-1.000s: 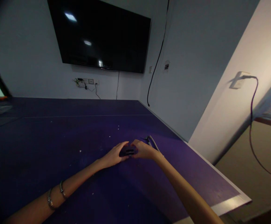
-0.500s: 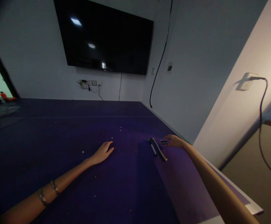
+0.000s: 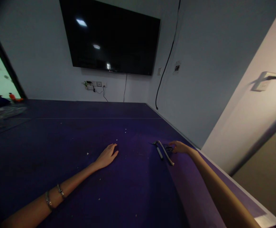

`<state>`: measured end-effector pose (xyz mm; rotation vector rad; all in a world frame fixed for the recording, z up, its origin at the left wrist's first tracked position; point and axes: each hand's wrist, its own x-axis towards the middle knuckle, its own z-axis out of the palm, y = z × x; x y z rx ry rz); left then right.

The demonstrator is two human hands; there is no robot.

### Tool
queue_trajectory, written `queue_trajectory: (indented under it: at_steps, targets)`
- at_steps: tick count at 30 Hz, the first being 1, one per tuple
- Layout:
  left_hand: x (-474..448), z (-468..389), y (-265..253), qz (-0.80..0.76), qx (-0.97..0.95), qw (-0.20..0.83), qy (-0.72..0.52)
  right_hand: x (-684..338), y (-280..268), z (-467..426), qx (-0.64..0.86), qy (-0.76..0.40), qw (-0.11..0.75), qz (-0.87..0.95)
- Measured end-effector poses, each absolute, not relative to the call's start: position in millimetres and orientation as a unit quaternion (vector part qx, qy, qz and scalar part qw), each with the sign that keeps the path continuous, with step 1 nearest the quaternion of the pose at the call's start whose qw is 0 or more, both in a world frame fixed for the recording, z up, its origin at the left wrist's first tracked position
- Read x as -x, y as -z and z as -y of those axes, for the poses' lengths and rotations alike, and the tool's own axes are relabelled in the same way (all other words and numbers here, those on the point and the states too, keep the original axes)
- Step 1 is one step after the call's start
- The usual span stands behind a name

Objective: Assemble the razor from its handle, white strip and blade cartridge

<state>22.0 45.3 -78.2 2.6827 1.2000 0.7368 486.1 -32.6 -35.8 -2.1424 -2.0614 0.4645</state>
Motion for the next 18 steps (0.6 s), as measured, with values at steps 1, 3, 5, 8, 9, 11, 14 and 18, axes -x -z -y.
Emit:
queue_trajectory:
  at_steps: [1,3,5,8,9,11,14,18]
  targets:
    - [-22.2,-45.1,78.2,-0.397,-0.884,0.056,-0.240,-484.8,34.9,32.2,0.711,-0.158,0.064,0.682]
    - [-22.4,-44.7,78.2,-0.400,-0.884,0.058,-0.236,-481.8,32.8,31.9,0.716,-0.167,0.059,0.675]
    - [-22.1,-44.4,78.4,-0.399,-0.883,0.060,-0.239,-478.9,30.9,31.9,0.725,-0.179,0.057,0.663]
    - [-21.4,-44.0,78.8,-0.395,-0.883,0.064,-0.246,-474.8,28.0,32.6,0.731,-0.201,0.061,0.649]
    - [-21.2,-43.9,78.8,-0.394,-0.883,0.065,-0.246,-473.8,27.1,33.1,0.730,-0.209,0.064,0.648]
    - [-21.1,-43.4,78.5,-0.393,-0.884,0.067,-0.244,-472.1,25.2,34.5,0.724,-0.223,0.070,0.649]
    - [-21.3,-42.6,77.6,-0.392,-0.885,0.067,-0.243,-471.2,23.1,37.3,0.716,-0.239,0.075,0.652]
    - [-22.0,-41.9,76.9,-0.387,-0.885,0.073,-0.248,-470.0,20.7,37.6,0.734,-0.226,0.078,0.635]
